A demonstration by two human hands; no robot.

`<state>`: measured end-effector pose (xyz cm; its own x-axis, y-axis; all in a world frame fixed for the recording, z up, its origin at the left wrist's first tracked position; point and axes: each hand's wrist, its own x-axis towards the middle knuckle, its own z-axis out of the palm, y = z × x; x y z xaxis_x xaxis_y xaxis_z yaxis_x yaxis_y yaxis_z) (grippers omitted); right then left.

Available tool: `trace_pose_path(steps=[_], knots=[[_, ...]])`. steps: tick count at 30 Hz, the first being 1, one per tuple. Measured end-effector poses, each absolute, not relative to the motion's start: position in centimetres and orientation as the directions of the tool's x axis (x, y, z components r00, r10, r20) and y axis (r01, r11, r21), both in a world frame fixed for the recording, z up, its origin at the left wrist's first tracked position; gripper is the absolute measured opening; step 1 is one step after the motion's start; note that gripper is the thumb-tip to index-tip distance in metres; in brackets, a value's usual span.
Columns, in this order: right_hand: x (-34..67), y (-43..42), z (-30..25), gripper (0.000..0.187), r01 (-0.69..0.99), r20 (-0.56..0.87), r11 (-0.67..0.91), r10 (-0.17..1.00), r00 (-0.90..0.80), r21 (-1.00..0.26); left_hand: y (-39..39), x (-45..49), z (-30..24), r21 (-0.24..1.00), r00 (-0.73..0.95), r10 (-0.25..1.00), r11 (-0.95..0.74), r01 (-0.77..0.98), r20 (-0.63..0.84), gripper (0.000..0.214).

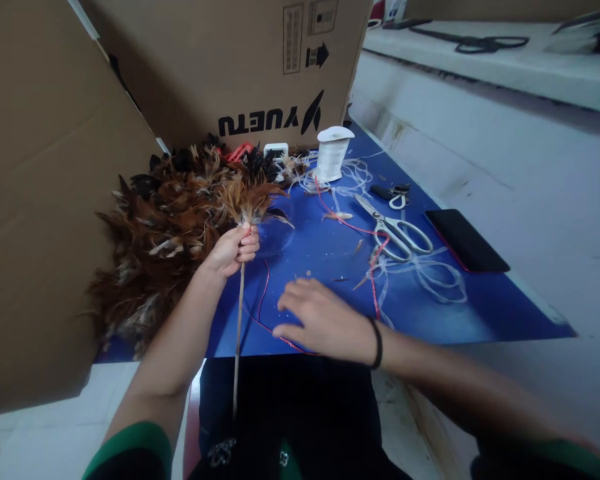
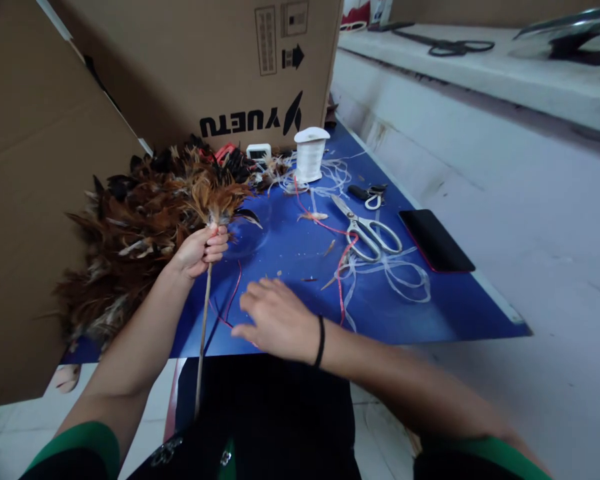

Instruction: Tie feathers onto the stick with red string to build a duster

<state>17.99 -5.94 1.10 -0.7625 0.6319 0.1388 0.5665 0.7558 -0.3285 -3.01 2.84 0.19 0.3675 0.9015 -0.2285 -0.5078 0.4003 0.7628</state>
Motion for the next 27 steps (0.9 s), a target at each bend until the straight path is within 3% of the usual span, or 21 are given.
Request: trace_pose_path(steps=[2,4,6,9,12,15,18,27], knots=[[17.0,-8.0,-0.4,0.029,0.564,0.093,0.770,0.612,-0.786,-0.299,2.8,-3.0,0.1,0.764,0.368,0.900,0.403,-0.503,-0.233,0.016],[16.5,-8.7,-1.4,0.014,0.567,0.068,0.781,0.601,-0.796,-0.261,2.8,-2.9,0.1,0.767,0.368,0.899,0.405,-0.498,-0.236,0.017],[16.5,-8.3,-1.7,0.014,0.563,0.047,0.773,0.600,-0.799,-0.292,2.7,-3.0,0.0,0.768,0.370,0.897,0.410,-0.493,-0.242,0.017],[17.4,-6.5,-1.2,0.014,0.530,0.035,0.637,0.657,-0.753,-0.559,2.7,-3.0,0.0,0.770,0.380,0.890,0.423,-0.478,-0.252,0.018],[18.6,-4.3,-0.1,0.008,0.384,-0.053,0.272,0.754,-0.655,-0.882,2.7,-2.8,-0.1,0.783,0.397,0.878,0.438,-0.442,-0.267,0.019],[19.4,-2.2,1.0,0.005,0.207,-0.095,0.037,0.800,-0.592,-0.978,2.6,-2.6,-0.3,0.820,0.352,0.891,0.419,-0.389,-0.288,0.019],[19.6,-0.7,2.1,0.009,0.147,-0.037,0.051,0.841,-0.539,-0.988,2.7,-2.4,-0.7,0.843,0.325,0.901,0.400,-0.359,-0.289,0.020],[20.1,2.1,1.5,0.016,0.206,0.145,0.232,0.919,-0.367,-0.951,2.3,-2.2,-0.7,0.847,0.414,0.854,0.451,-0.283,-0.316,0.021]])
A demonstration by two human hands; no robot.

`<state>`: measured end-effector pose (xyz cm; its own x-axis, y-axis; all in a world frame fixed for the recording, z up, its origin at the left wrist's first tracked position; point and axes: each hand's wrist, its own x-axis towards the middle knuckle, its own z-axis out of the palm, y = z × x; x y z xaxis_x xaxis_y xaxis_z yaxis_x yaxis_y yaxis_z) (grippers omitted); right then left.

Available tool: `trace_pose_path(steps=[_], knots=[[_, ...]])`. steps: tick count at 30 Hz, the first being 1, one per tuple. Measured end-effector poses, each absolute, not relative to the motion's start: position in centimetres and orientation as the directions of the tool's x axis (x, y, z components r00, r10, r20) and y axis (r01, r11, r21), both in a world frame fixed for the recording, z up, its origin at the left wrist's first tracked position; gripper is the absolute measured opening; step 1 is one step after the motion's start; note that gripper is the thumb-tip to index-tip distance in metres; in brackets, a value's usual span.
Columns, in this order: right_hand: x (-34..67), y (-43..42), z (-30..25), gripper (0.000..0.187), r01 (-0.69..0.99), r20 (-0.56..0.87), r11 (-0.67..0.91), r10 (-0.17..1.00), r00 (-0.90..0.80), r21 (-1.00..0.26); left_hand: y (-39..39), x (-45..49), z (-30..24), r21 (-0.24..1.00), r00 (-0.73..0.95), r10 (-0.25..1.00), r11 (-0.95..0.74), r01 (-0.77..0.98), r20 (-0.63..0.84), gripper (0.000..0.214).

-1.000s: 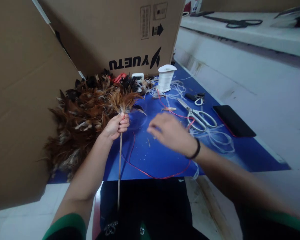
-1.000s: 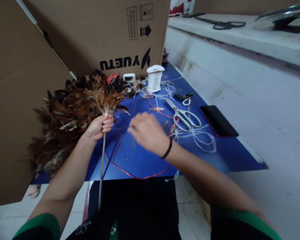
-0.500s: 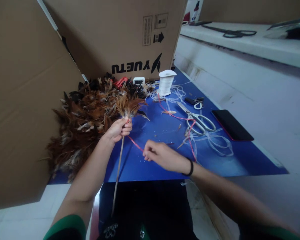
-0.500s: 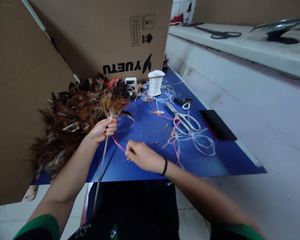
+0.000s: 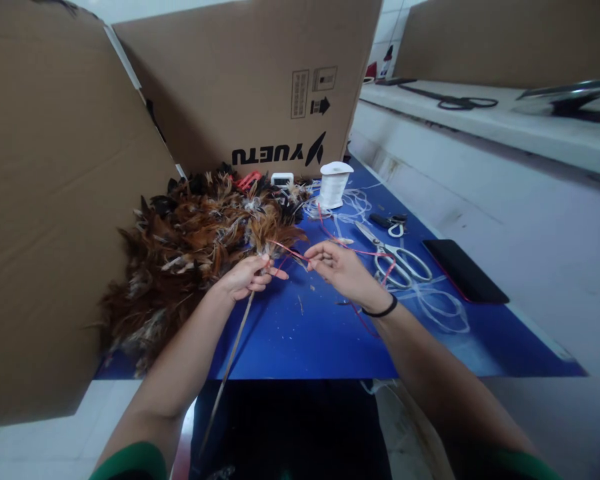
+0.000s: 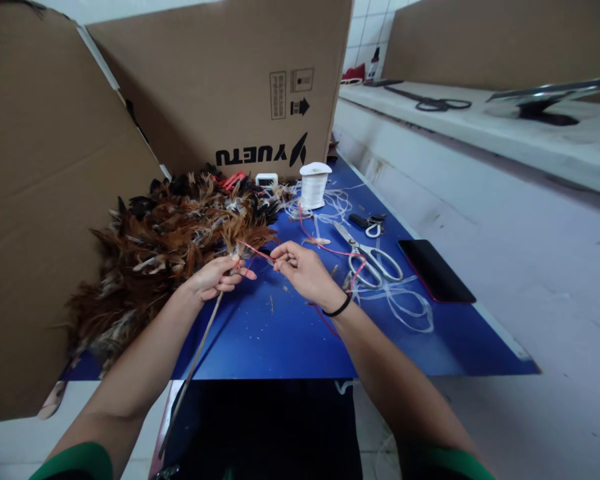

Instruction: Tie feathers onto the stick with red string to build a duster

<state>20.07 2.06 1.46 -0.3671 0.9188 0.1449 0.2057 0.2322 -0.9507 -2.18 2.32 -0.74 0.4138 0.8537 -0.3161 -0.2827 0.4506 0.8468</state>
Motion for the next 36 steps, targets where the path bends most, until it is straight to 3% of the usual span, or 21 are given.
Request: trace_pose_path(steps=[14,21,28,31,36], knots=[[20.5,3.1,0.4,0.022,0.006,0.056,0.060,0.967,-0.248,-0.998,2.0,-1.9,-0.8,0.866,0.428,0.814,0.483,-0.127,-0.392,0.025],[19.1,2.8,0.2,0.033,0.025,-0.119,-0.120,0.908,-0.402,-0.993,1.6,-1.4,-0.6,0.882,0.420,0.820,0.463,-0.088,-0.389,0.027],[17.5,3.1,0.2,0.022,0.147,-0.028,0.029,0.929,-0.368,-0.989,1.2,-0.9,-0.4,0.886,0.425,0.810,0.463,-0.041,-0.404,0.028],[17.5,3.4,-0.1,0.027,0.211,0.021,0.100,0.937,-0.348,-0.972,1.1,-0.7,-0.5,0.885,0.387,0.820,0.465,-0.018,-0.422,0.032],[18.5,3.8,-0.1,0.019,0.048,0.028,0.036,0.986,-0.163,-0.998,1.1,-0.7,-0.6,0.903,0.371,0.842,0.430,-0.022,-0.392,0.036]])
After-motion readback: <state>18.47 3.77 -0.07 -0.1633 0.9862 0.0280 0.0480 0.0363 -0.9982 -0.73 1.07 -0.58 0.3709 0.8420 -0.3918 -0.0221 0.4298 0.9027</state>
